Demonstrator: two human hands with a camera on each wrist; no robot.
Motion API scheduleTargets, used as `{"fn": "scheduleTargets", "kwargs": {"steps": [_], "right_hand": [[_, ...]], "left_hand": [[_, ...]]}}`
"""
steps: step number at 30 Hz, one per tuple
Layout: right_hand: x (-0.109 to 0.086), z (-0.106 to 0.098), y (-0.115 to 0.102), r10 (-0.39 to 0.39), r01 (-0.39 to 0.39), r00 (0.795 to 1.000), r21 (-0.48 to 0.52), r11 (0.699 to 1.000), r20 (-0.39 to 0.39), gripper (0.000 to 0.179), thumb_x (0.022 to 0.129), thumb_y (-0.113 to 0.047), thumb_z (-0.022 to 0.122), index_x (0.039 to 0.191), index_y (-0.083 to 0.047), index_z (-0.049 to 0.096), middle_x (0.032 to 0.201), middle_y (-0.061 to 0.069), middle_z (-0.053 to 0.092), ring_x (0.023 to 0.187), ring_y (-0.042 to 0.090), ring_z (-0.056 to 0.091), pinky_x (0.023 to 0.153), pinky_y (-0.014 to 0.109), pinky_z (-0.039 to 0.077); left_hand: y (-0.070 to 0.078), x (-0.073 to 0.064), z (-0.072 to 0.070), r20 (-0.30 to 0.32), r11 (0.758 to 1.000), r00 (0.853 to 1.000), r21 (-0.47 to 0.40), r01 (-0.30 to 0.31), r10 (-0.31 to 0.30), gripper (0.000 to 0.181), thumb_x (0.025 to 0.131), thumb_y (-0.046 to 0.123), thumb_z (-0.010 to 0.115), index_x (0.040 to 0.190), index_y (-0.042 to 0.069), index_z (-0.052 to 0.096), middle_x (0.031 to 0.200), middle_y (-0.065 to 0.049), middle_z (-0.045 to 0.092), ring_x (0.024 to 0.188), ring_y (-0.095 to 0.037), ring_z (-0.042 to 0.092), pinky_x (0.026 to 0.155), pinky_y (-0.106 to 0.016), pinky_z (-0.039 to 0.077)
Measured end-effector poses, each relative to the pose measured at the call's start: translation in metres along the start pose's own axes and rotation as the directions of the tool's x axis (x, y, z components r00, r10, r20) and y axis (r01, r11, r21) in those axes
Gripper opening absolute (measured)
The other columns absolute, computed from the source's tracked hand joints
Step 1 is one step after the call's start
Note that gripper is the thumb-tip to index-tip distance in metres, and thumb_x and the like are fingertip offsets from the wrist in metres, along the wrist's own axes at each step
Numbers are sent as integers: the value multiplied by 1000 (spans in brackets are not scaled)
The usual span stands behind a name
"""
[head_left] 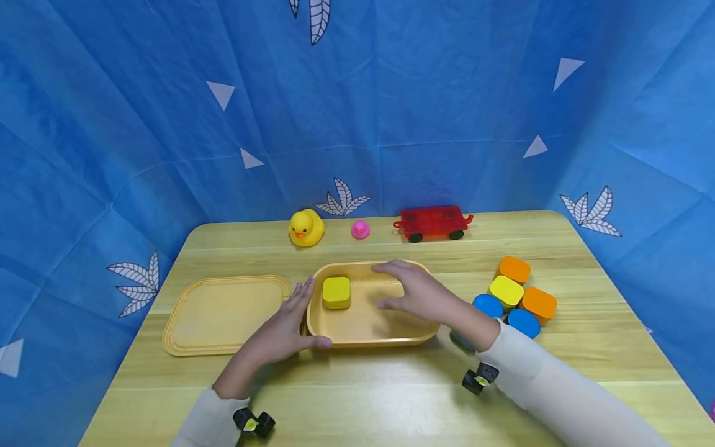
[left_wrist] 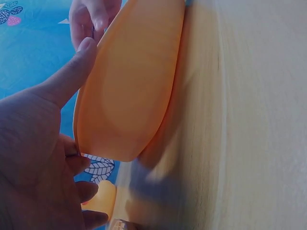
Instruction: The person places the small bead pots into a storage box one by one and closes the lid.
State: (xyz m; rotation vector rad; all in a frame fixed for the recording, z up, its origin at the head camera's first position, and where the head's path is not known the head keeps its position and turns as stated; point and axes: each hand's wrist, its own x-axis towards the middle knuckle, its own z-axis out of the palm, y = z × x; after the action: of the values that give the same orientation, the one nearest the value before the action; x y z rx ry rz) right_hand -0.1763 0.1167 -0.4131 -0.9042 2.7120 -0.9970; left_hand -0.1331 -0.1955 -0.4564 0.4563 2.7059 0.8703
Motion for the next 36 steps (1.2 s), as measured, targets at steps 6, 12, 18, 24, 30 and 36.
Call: {"fn": "scheduleTargets", "kwargs": {"steps": [6,12,18,24,30,36], "right_hand": [[-18,-12,6,-4,4,1000,5,1000,-24,72,87,-27,85,149,-7,54,148,13,57,137,36,53,112,55,44],[-36,-22,12,24,-22,999,23,999,-48,71,88,-28,84,150,-10,54,152,12,54,141,38,48,113,58,43],[-60,-31,24,40,-38,996,20,999,-79,68,91,-29,81,150,-11,54,154,15,51,140,40,49,110,63,43],[-83,-39,36,57,-58,993,-4,998,-101,68,90,-25,83,150,-10,54,155,18,49,141,43,47,107,65,45],[-106,-45,47,118,-121,990,-34,992,-78,73,90,-37,81,152,-13,51,158,22,43,143,48,41,104,72,42],[-123,-48,58,153,-155,987,-53,986,-44,77,87,-40,83,151,-9,51,157,25,42,142,49,38,105,76,36]], "left_hand": [[-1,0,1,0,1000,1000,3,-27,27,126,81,57,82,167,16,0,173,-12,3,159,-37,2,124,-64,14],[-2,0,1,0,1000,1000,3,-30,30,126,81,57,82,167,16,0,174,-12,3,159,-37,2,123,-64,14],[-1,0,0,8,1000,1000,-1,-13,13,127,80,58,83,167,19,-1,174,-8,1,159,-34,1,124,-63,15],[-1,-1,-1,7,1000,1000,-6,-10,10,127,80,56,83,167,19,-1,174,-6,1,159,-33,1,124,-63,15],[-1,-1,0,5,1000,1000,-2,-7,7,127,80,58,83,167,20,-1,174,-7,1,159,-34,1,124,-63,14],[0,-1,0,8,1000,1000,0,-2,2,127,80,59,82,167,19,-1,174,-7,1,160,-33,0,124,-62,15]]}}
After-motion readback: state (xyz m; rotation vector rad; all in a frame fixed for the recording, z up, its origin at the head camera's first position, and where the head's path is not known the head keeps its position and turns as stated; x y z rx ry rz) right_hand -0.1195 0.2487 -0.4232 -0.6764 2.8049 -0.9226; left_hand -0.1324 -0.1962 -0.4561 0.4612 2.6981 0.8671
